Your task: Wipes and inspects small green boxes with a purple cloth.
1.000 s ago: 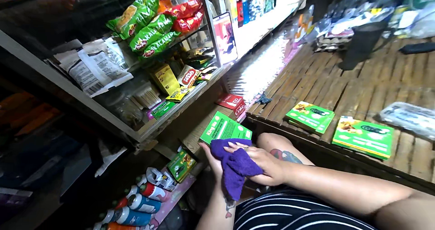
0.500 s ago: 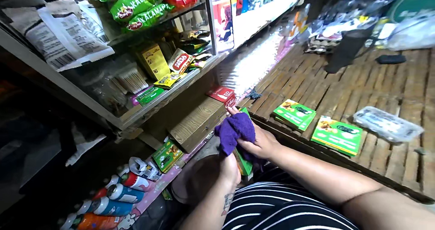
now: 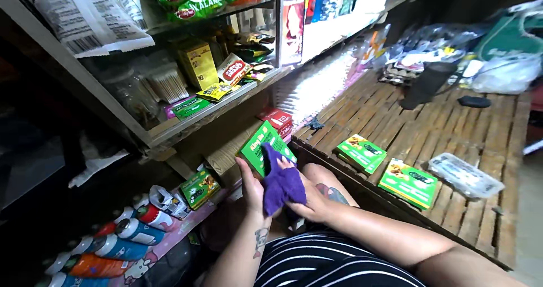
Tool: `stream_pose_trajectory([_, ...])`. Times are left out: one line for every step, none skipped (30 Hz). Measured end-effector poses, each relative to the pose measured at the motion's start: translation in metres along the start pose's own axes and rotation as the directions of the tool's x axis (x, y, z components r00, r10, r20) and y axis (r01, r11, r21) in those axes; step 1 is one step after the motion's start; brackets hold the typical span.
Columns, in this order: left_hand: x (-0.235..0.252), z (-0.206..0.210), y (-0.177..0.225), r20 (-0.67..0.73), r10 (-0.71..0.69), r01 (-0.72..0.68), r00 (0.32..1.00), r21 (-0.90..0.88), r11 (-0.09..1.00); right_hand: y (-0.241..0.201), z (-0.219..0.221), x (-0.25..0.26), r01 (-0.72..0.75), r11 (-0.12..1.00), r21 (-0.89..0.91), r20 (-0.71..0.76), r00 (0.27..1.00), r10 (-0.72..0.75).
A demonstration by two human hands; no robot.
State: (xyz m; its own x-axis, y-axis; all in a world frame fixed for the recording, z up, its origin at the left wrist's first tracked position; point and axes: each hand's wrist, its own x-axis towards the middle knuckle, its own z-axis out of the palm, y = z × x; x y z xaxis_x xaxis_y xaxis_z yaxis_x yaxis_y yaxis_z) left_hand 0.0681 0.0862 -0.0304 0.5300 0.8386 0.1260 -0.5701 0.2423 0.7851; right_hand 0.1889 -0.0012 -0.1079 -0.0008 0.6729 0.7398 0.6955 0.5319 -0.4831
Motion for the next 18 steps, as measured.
stream_pose_trajectory([0.002, -0.005, -0.004, 0.006, 0.046, -0.046, 0.999, 0.042, 0.998, -0.004, 0.000, 0.004, 0.040, 0.999, 0.016, 0.026, 0.999, -0.040])
stream_pose_trajectory([0.002, -0.013, -0.009, 0.024, 0.094, -0.096, 0.995, 0.159, 0.983, -0.007, -0.001, 0.007, 0.075, 0.997, 0.021, 0.041, 0.996, -0.076])
stream_pose_trajectory([0.001, -0.022, -0.014, 0.023, 0.096, -0.098, 0.995, 0.320, 0.942, -0.010, -0.003, 0.010, 0.097, 0.995, 0.018, 0.058, 0.994, -0.098])
stream_pose_trajectory([-0.003, -0.036, -0.016, 0.065, -0.011, -0.024, 0.998, 0.510, 0.860, -0.013, -0.007, 0.013, 0.108, 0.994, 0.013, 0.075, 0.991, -0.109])
stream_pose_trajectory([-0.010, -0.049, -0.015, 0.119, -0.186, 0.040, 0.975, 0.732, 0.680, -0.016, -0.012, 0.018, 0.106, 0.994, 0.027, 0.081, 0.991, -0.108])
stream_pose_trajectory([-0.016, -0.059, -0.011, 0.165, -0.369, 0.031, 0.915, 0.882, 0.470, -0.016, -0.015, 0.020, 0.107, 0.994, 0.026, 0.090, 0.990, -0.109])
stream_pose_trajectory([-0.025, -0.061, -0.013, 0.158, -0.448, 0.041, 0.880, 0.915, 0.402, -0.014, -0.017, 0.022, 0.116, 0.993, 0.010, 0.079, 0.990, -0.116])
stream_pose_trajectory([-0.037, -0.056, -0.023, 0.110, -0.386, 0.118, 0.916, 0.845, 0.522, -0.012, -0.019, 0.022, 0.122, 0.992, -0.031, 0.060, 0.991, -0.120])
stream_pose_trajectory([-0.044, -0.046, -0.038, 0.040, -0.267, 0.174, 0.963, 0.664, 0.727, -0.011, -0.021, 0.022, 0.115, 0.991, -0.070, 0.032, 0.993, -0.113])
stream_pose_trajectory([-0.045, -0.029, -0.044, -0.062, -0.251, 0.252, 0.966, 0.447, 0.858, -0.009, -0.024, 0.024, 0.100, 0.991, -0.090, 0.002, 0.995, -0.100])
stream_pose_trajectory([-0.042, -0.012, -0.042, -0.120, -0.269, 0.293, 0.956, 0.297, 0.909, -0.006, -0.026, 0.026, 0.086, 0.992, -0.094, -0.026, 0.996, -0.089])
stream_pose_trajectory([-0.038, -0.002, -0.040, -0.103, -0.278, 0.295, 0.955, 0.247, 0.923, -0.001, -0.029, 0.028, 0.070, 0.994, -0.086, -0.053, 0.996, -0.074])
stream_pose_trajectory([-0.034, 0.004, -0.036, -0.064, -0.282, 0.289, 0.957, 0.237, 0.928, 0.004, -0.031, 0.029, 0.050, 0.996, -0.068, -0.085, 0.995, -0.056])
stream_pose_trajectory([-0.031, 0.008, -0.032, -0.028, -0.270, 0.269, 0.962, 0.250, 0.930, 0.009, -0.033, 0.029, 0.026, 0.998, -0.049, -0.113, 0.993, -0.032])
stream_pose_trajectory([-0.029, 0.011, -0.030, 0.001, -0.252, 0.243, 0.968, 0.255, 0.936, 0.013, -0.035, 0.029, -0.005, 0.999, -0.039, -0.137, 0.991, 0.000])
stream_pose_trajectory([-0.026, 0.012, -0.030, 0.027, -0.237, 0.223, 0.971, 0.254, 0.941, 0.016, -0.037, 0.029, -0.040, 0.999, -0.022, -0.163, 0.986, 0.036])
stream_pose_trajectory([-0.023, 0.011, -0.030, 0.052, -0.236, 0.216, 0.970, 0.252, 0.943, 0.018, -0.039, 0.028, -0.078, 0.997, -0.002, -0.189, 0.979, 0.076])
stream_pose_trajectory([-0.020, 0.010, -0.030, 0.080, -0.247, 0.221, 0.966, 0.247, 0.944, 0.022, -0.039, 0.027, -0.122, 0.992, 0.009, -0.236, 0.964, 0.121])
